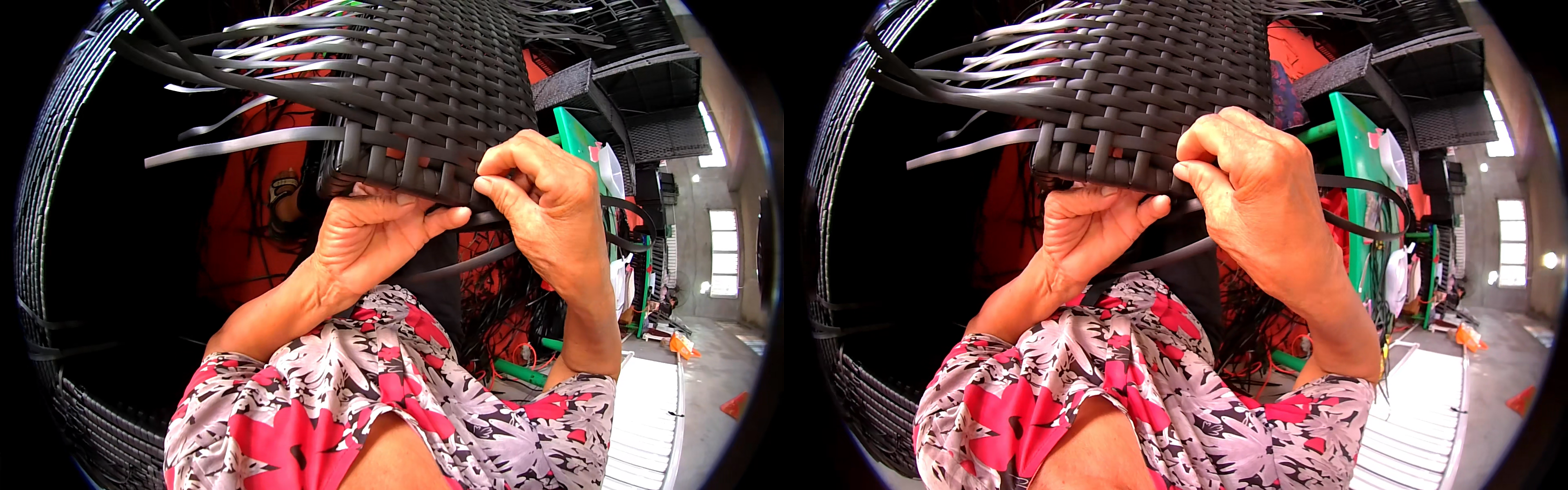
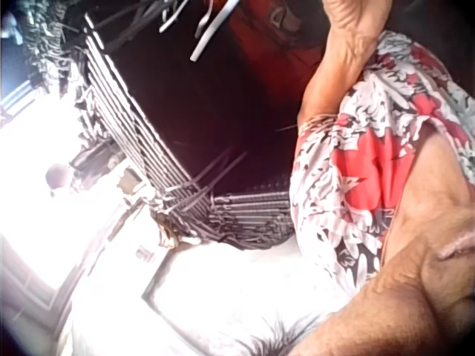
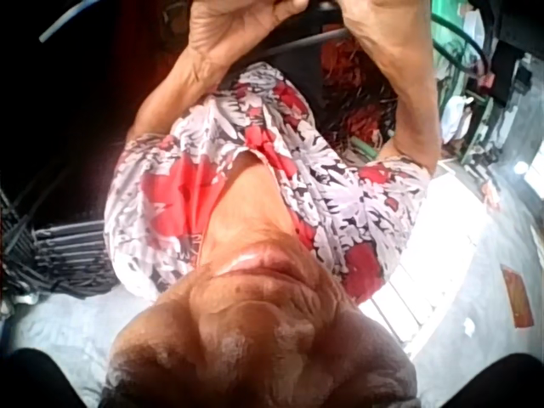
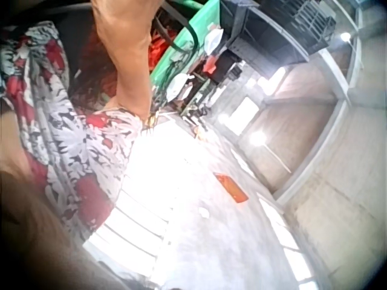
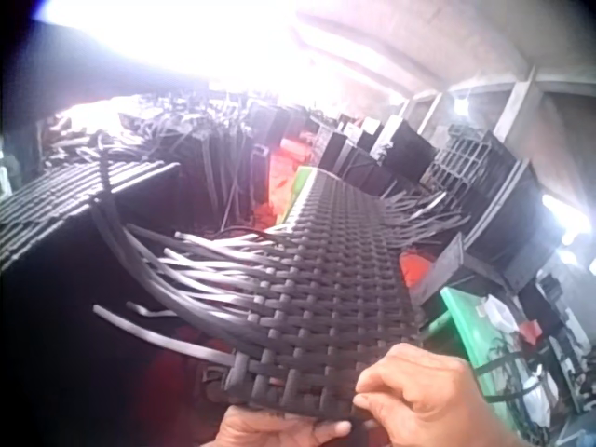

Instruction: The person weaves black plastic strips into a wicker furniture frame by hand, pulling the strips through the mesh and tucking the ends into the structure.

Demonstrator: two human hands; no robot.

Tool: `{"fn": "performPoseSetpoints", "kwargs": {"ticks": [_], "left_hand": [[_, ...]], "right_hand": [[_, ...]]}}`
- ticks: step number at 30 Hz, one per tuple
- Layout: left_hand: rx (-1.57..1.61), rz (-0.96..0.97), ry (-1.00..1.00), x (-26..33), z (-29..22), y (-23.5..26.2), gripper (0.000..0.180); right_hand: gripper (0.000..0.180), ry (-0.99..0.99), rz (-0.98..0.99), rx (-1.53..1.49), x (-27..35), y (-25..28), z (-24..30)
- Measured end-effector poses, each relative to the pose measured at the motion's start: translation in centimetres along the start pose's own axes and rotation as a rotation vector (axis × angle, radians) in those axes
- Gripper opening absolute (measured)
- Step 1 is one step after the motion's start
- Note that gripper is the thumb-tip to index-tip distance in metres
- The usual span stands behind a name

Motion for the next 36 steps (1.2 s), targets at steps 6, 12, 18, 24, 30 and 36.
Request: {"fn": "performPoseSetpoints", "kwargs": {"ticks": [6, 12, 18, 24, 30, 36], "left_hand": [[-0.121, -0.012, 0.009, 0.0, -0.2, -0.2, 0.039], [-0.144, 0.035, -0.011, 0.3, -0.5, -0.7, 0.038], [-0.087, 0.014, 0.006, 0.4, -0.3, -0.5, 0.042], [-0.128, 0.004, -0.005, 0.8, -0.2, -0.9, 0.049], [-0.195, 0.152, -0.046, 1.9, 0.1, -2.3, 0.043], [-0.137, 0.096, -0.021, 1.9, 0.6, 0.1, 0.049]], "right_hand": [[0.011, 0.020, 0.037, 0.016, -0.7, 0.2, 0.2], [0.011, 0.126, 0.072, 0.028, -1.6, -0.8, 1.4], [0.027, 0.302, 0.041, -0.040, -1.7, -1.0, 2.1], [0.013, 0.314, -0.083, -0.209, -2.4, -0.5, 3.3], [0.017, -0.239, -0.100, -0.731, -2.8, -0.6, 2.1], [0.003, -0.135, -0.022, -0.456, -3.2, -1.7, 2.8]]}}
Point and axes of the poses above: each hand's wrist, its own x-axis away from the middle knuckle, its own y-axis out of the back of the hand, z = x × y, the point moved 6 cm from there along -x, towards the middle knuckle, and after that the axes turned 11 degrees about y, right-handed, at the moved point
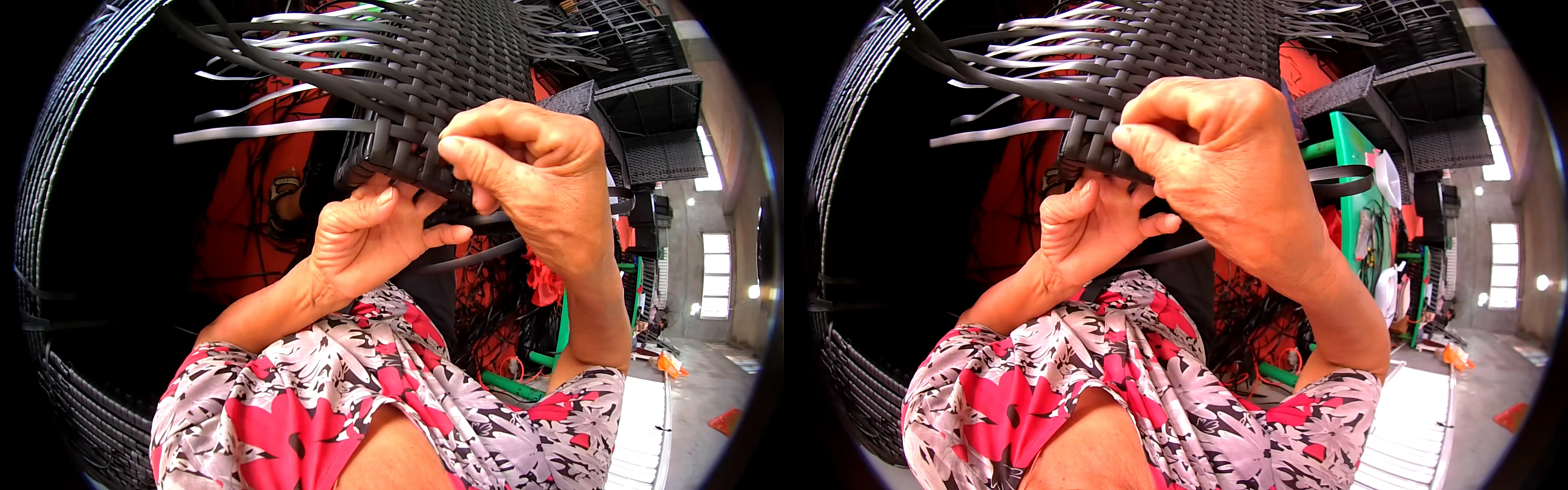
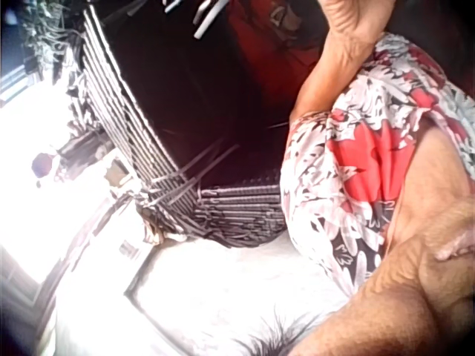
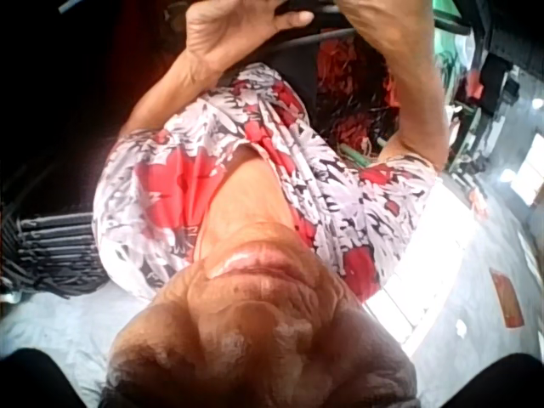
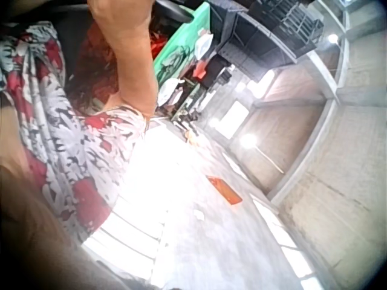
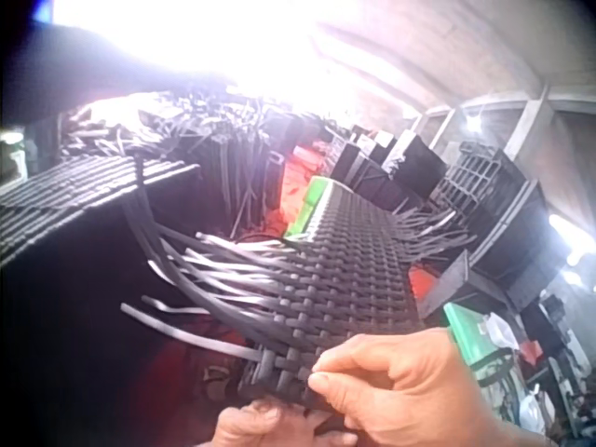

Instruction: The person weaves black plastic strips into a wicker furniture frame by hand, pulling the strips through the mesh and tucking the ends into the structure.

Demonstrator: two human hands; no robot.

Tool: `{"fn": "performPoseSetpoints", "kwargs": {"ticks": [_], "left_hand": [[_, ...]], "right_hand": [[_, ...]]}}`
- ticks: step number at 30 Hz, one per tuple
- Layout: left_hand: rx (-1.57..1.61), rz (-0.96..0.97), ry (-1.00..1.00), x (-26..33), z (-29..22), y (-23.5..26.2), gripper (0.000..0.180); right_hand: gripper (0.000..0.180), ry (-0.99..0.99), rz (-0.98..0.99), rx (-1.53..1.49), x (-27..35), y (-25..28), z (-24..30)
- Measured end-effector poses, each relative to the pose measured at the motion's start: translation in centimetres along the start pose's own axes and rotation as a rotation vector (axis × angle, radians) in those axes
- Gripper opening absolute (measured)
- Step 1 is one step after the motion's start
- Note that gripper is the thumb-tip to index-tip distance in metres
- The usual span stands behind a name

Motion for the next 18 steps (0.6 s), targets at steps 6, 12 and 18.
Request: {"fn": "performPoseSetpoints", "kwargs": {"ticks": [6, 12, 18], "left_hand": [[0.077, 0.034, -0.003, 0.4, 0.9, 1.9, 0.051], [0.146, 0.058, 0.017, 0.2, 1.8, 2.8, 0.048], [0.118, 0.071, 0.013, -0.2, 1.9, 2.8, 0.047]], "right_hand": [[0.006, -0.113, 0.227, 0.107, 0.3, -1.0, -0.9], [0.010, -0.148, 0.321, 0.197, -0.4, -1.5, -2.6], [0.011, -0.256, 0.413, 0.173, -1.6, -1.7, -3.8]]}}
Point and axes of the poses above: each hand's wrist, its own x-axis away from the middle knuckle, its own y-axis out of the back of the hand, z = x × y, the point moved 6 cm from there along -x, towards the middle knuckle, and after that the axes turned 11 degrees about y, right-handed, at the moved point
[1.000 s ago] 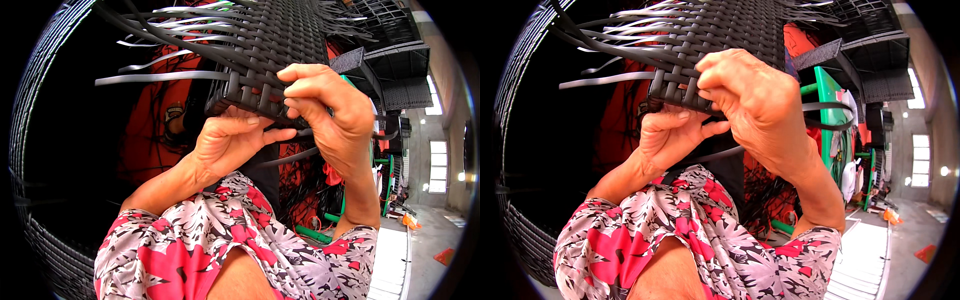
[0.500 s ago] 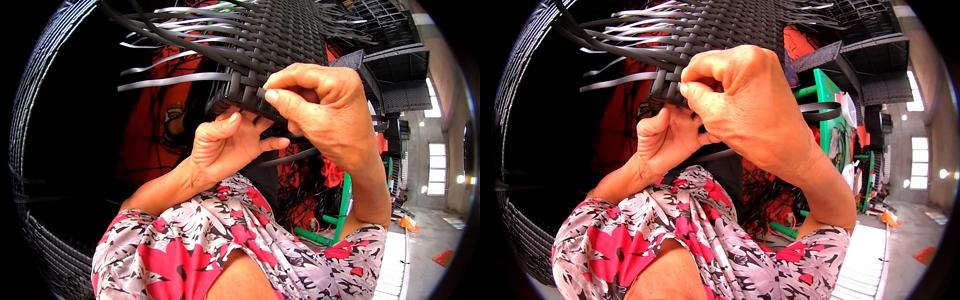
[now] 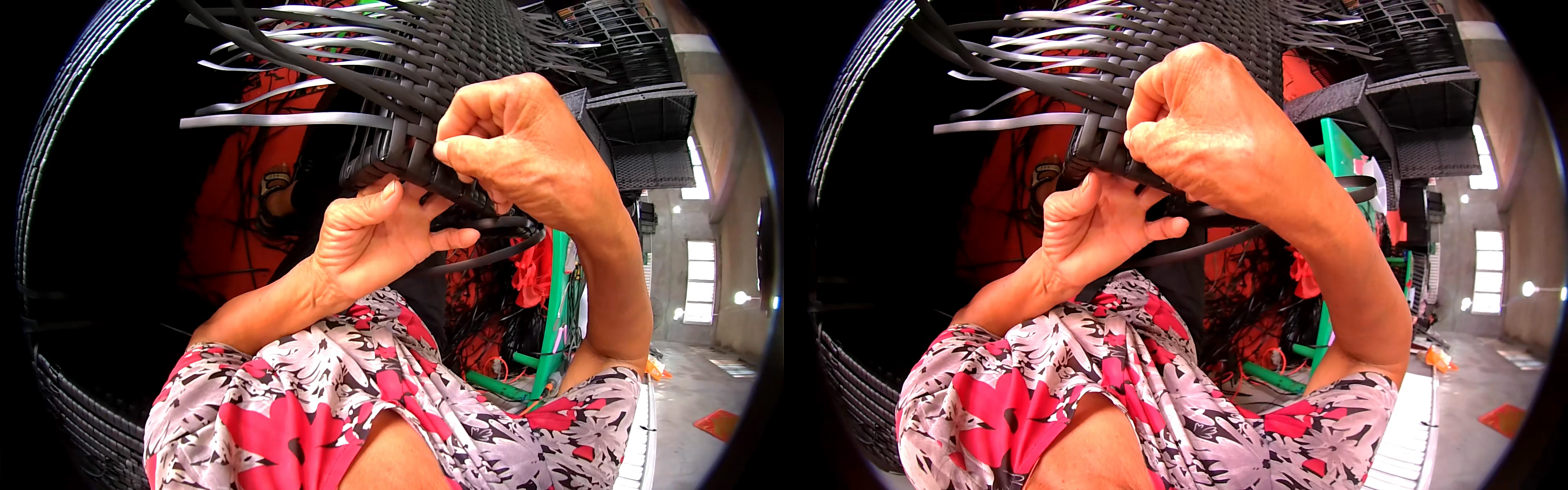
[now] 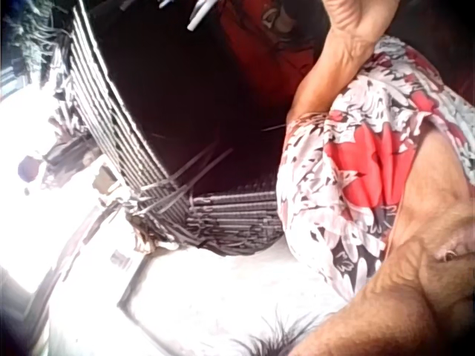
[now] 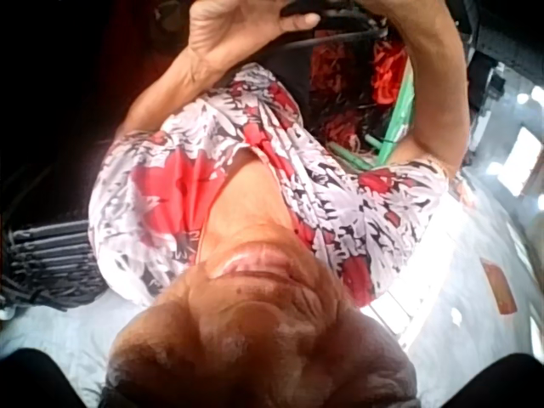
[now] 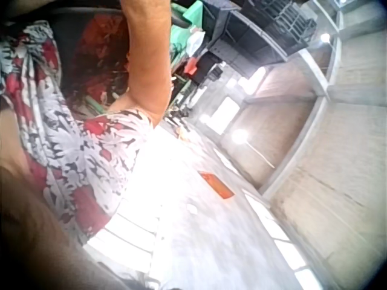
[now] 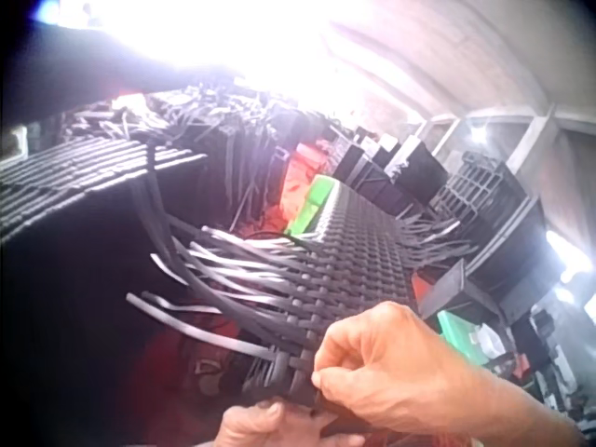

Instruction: The person weaves black plastic strips into a wicker furniture frame by hand, pulling the strips through the mesh and tucking the ends into the structure.

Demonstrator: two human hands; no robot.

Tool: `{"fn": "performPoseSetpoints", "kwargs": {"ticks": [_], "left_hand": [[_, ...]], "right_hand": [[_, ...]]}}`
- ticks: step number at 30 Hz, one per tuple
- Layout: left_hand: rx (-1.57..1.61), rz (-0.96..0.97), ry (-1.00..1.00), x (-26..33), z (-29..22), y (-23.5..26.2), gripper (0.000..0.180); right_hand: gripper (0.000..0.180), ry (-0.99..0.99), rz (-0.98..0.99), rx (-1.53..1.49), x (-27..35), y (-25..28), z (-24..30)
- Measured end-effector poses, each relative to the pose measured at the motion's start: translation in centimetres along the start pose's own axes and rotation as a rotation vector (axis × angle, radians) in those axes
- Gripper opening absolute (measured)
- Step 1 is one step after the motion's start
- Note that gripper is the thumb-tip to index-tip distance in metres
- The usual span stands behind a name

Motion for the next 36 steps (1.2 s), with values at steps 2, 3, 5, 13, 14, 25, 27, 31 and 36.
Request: {"fn": "performPoseSetpoints", "kwargs": {"ticks": [2, 3, 5, 13, 14, 25, 27, 31, 36], "left_hand": [[-0.011, -0.001, 0.010, -0.1, -0.1, -0.1, 0.046], [-0.010, 0.004, 0.012, -0.1, 0.0, -0.1, 0.046], [0.000, -0.009, 0.006, 0.0, -0.2, -0.1, 0.047], [0.078, -0.029, -0.003, 0.3, -0.3, -0.5, 0.047], [0.088, -0.032, 0.004, 0.3, -0.4, -0.5, 0.048], [0.095, 0.001, 0.024, -0.2, -0.7, -1.8, 0.043], [0.087, 0.007, 0.035, -0.3, -0.6, -1.9, 0.043], [0.039, 0.007, 0.043, -0.6, -0.8, -2.0, 0.042], [0.011, 0.049, 0.035, -1.0, -1.2, -2.6, 0.041]], "right_hand": [[0.010, -0.047, 0.019, -0.070, -0.2, -0.1, -0.3], [0.010, -0.059, -0.022, -0.075, -0.2, -0.1, -0.5], [0.010, -0.003, -0.113, -0.107, 0.0, -0.3, -0.4], [0.007, 0.177, -0.294, -0.046, 2.4, -0.9, -0.2], [0.008, 0.141, -0.296, -0.104, 2.4, -0.8, -0.5], [0.008, 0.046, -0.233, -0.025, 1.9, 0.4, -0.2], [0.008, 0.012, -0.220, -0.087, 2.0, 0.4, -0.6], [0.004, 0.046, -0.203, -0.217, 1.8, 0.6, -0.6], [0.009, 0.036, -0.181, -0.243, 1.3, 0.5, -0.3]]}}
Point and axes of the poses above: each hand's wrist, its own x-axis away from the middle knuckle, its own y-axis out of the back of the hand, z = x × y, the point moved 6 cm from there along -x, towards the middle knuckle, and after that the axes turned 11 degrees about y, right-handed, at the moved point
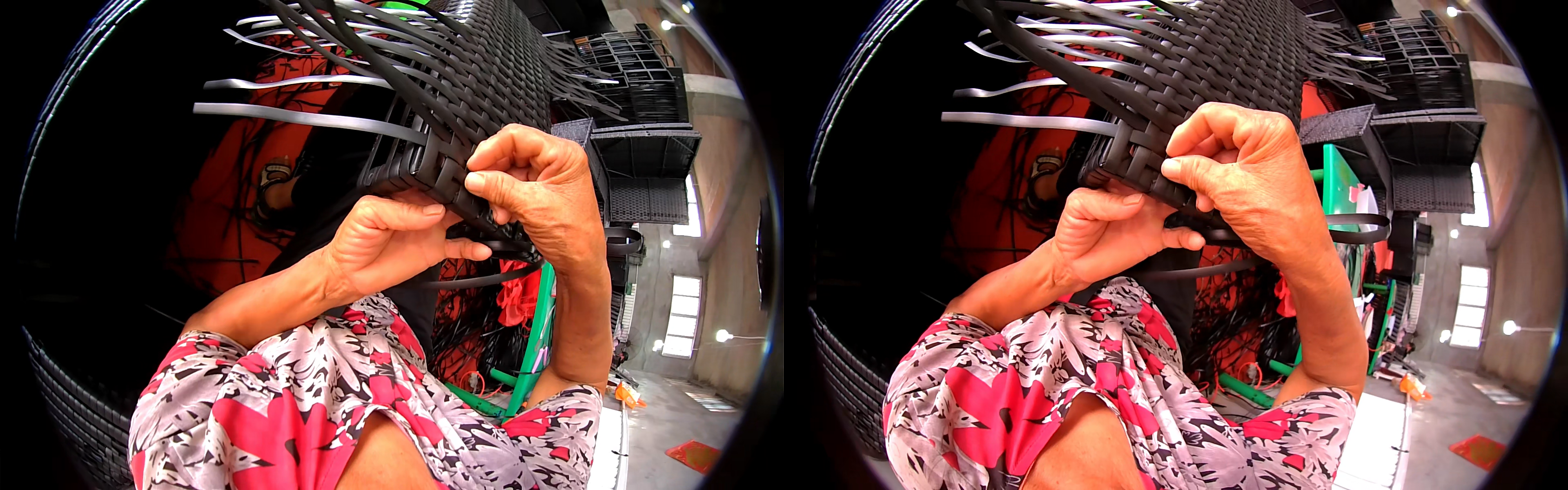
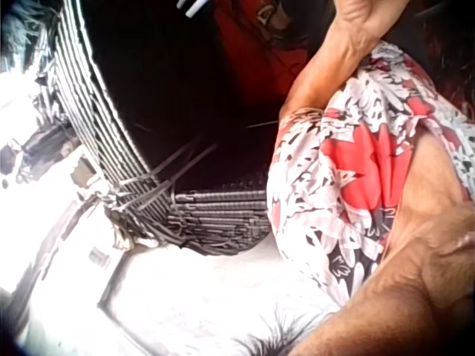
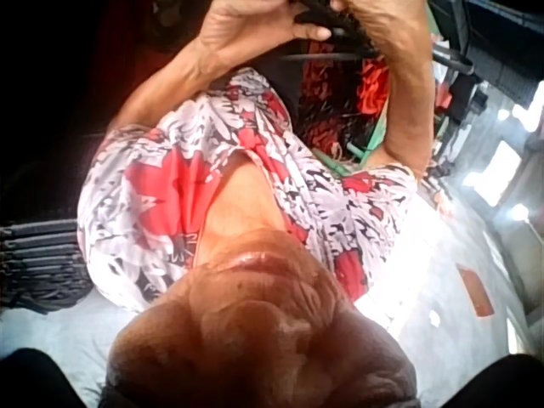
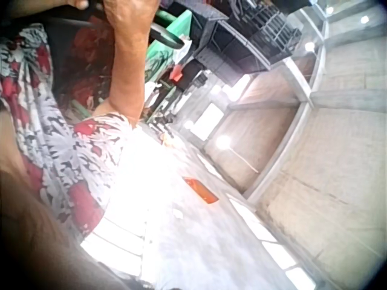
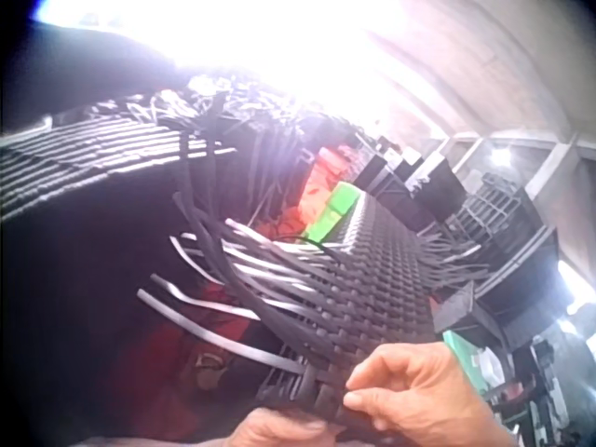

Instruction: The person weaves black plastic strips into a wicker furniture frame by hand, pulling the strips through the mesh and tucking the ends into the structure.

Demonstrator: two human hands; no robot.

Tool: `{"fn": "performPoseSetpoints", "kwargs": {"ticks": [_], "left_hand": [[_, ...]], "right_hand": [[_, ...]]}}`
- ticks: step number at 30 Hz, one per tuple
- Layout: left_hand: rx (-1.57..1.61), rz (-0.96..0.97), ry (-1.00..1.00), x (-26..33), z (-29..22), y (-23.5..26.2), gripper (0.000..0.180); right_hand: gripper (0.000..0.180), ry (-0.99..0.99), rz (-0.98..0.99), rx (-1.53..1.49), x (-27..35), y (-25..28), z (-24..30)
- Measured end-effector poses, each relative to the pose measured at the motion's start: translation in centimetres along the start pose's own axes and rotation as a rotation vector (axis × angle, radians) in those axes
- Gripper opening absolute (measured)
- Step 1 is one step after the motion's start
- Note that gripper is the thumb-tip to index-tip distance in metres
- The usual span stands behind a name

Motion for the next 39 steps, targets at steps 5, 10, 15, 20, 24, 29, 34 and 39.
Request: {"fn": "performPoseSetpoints", "kwargs": {"ticks": [5, 10, 15, 20, 24, 29, 34, 39], "left_hand": [[0.135, 0.024, -0.028, 0.1, 0.1, -0.6, 0.040], [0.164, 0.021, -0.013, -0.2, 0.1, -0.5, 0.040], [0.153, 0.016, 0.007, -0.3, -0.1, -0.3, 0.044], [0.143, 0.028, -0.003, 0.0, -0.2, -0.7, 0.047], [0.137, 0.018, -0.023, 0.1, -0.3, -0.6, 0.048], [0.126, -0.006, 0.013, 0.1, -0.2, 0.1, 0.043], [0.149, 0.014, 0.032, -0.2, -0.1, 0.3, 0.037], [0.133, 0.004, 0.047, -0.3, 0.0, 0.1, 0.042]], "right_hand": [[0.012, 0.214, -0.026, 0.276, -0.1, -1.1, 1.6], [0.011, 0.182, 0.027, 0.281, -1.1, -0.8, 1.8], [0.014, 0.144, 0.000, 0.256, -0.6, -0.7, 1.8], [0.037, 0.529, -0.075, 0.599, 0.5, -1.9, 3.5], [0.042, 0.670, -0.067, 0.663, 0.7, -2.5, 3.7], [0.028, 0.809, -0.028, 0.689, 1.0, -2.8, 4.2], [0.022, 0.533, 0.003, 0.516, 0.0, -2.1, 3.2], [0.016, 0.312, 0.119, 0.291, -1.2, -1.4, 2.2]]}}
Point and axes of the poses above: each hand's wrist, its own x-axis away from the middle knuckle, its own y-axis out of the back of the hand, z = x × y, the point moved 6 cm from there along -x, towards the middle knuckle, and after that the axes turned 11 degrees about y, right-handed, at the moved point
